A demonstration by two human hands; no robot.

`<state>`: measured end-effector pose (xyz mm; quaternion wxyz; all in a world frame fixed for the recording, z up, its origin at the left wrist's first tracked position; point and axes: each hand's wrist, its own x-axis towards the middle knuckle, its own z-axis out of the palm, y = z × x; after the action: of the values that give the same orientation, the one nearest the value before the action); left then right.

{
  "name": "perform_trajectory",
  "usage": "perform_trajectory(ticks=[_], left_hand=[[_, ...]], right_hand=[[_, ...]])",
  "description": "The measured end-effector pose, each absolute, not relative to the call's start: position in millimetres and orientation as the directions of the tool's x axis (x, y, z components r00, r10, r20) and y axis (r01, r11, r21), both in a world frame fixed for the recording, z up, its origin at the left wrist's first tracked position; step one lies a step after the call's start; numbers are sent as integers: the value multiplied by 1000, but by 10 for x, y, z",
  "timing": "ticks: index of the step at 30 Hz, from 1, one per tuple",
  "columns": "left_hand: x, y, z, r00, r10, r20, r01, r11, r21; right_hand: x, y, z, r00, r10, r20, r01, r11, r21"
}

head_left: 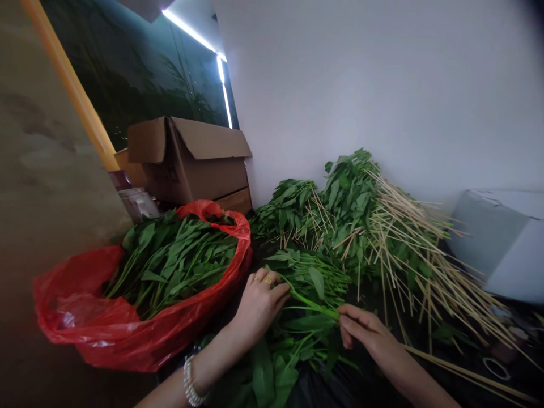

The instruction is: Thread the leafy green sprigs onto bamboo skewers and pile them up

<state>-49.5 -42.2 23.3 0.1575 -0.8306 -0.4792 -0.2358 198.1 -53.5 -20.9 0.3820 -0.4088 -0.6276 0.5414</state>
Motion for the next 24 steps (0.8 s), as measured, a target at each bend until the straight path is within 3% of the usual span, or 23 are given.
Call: perform_trajectory(ticks=[6,9,11,13,15,17,20,24], left_hand=[[-549,-389,218,573,613,544,793,-583,-178],[-522,-369,191,561,645,519,800,-584,-140],[-492,-341,181,474,701,534,820,-572,22],[-486,-293,188,340,771,539,790,-545,282],[-526,-234,225,152,839,522,669,-476,570],[-603,-196,300,-53,878,475,490,-392,779],[-701,-238,466,-141,900,411,298,-357,885],[-684,-441,645,120,917,381,341,-399,851]], right_hand=[[1966,-523,-246,-370,928,35,102,79,-992],[1943,-521,-275,-374,925,62,130,118,-984],[1932,-522,-288,-371,924,94,157,162,-974],[1939,-522,-294,-366,923,121,193,202,-960],[1970,-518,-295,-339,931,136,240,226,-944],[2009,-513,-298,-293,945,146,282,231,-931],[2035,-507,-309,-257,955,147,321,228,-919],[2001,-521,-314,-241,958,158,356,239,-903]])
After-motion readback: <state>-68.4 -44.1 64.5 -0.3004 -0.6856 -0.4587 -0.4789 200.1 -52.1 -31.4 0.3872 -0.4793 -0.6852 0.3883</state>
